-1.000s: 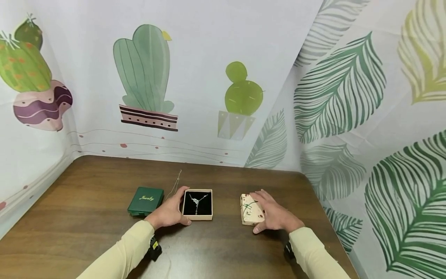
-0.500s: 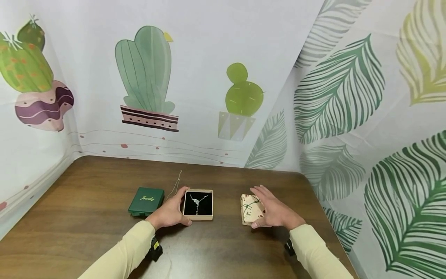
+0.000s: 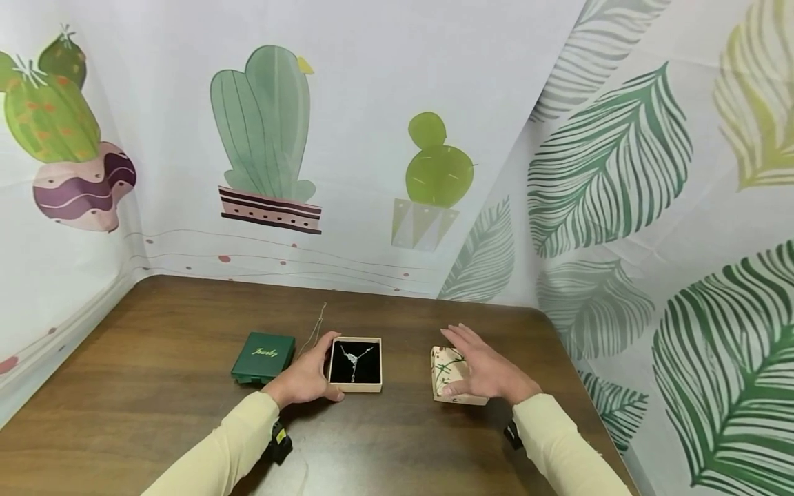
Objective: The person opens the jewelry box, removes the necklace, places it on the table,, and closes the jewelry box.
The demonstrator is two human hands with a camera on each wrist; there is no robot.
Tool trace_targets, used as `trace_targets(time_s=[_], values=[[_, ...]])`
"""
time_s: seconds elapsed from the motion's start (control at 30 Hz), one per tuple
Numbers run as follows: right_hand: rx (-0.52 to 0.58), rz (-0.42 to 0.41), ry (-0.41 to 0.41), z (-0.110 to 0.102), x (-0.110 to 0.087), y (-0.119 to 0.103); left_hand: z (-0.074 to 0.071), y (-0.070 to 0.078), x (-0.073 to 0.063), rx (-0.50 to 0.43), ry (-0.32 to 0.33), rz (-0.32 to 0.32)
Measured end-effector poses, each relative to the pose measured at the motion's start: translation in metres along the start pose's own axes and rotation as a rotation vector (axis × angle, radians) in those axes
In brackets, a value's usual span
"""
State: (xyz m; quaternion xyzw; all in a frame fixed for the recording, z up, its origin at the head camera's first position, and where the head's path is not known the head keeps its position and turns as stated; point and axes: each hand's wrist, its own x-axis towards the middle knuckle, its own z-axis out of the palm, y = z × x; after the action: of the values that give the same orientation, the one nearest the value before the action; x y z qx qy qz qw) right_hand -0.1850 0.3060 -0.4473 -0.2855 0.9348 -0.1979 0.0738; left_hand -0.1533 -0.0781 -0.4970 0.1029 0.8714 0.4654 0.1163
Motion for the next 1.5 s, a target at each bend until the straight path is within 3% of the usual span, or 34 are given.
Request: trace_targets(time_s=[0.37,0.6,0.97,1.5], values=[[-0.026,-0.048,-0.004,-0.002,0.009,-0.013,-0.001,0.001,-0.001,-0.001,0.007,-0.002],[-0.014,-0.026,-0.047,-0.003,0.014,-0.028,0.0,0.002,-0.002,0.004,0.003,0.001],[-0.054,-0.069,-0.076,-0.002,0.024,-0.052,0.001,0.001,-0.001,0.001,0.001,0.003],[-0.108,-0.159,-0.05,0.012,0.048,-0.081,0.001,0.002,0.0,0.002,0.004,-0.007]])
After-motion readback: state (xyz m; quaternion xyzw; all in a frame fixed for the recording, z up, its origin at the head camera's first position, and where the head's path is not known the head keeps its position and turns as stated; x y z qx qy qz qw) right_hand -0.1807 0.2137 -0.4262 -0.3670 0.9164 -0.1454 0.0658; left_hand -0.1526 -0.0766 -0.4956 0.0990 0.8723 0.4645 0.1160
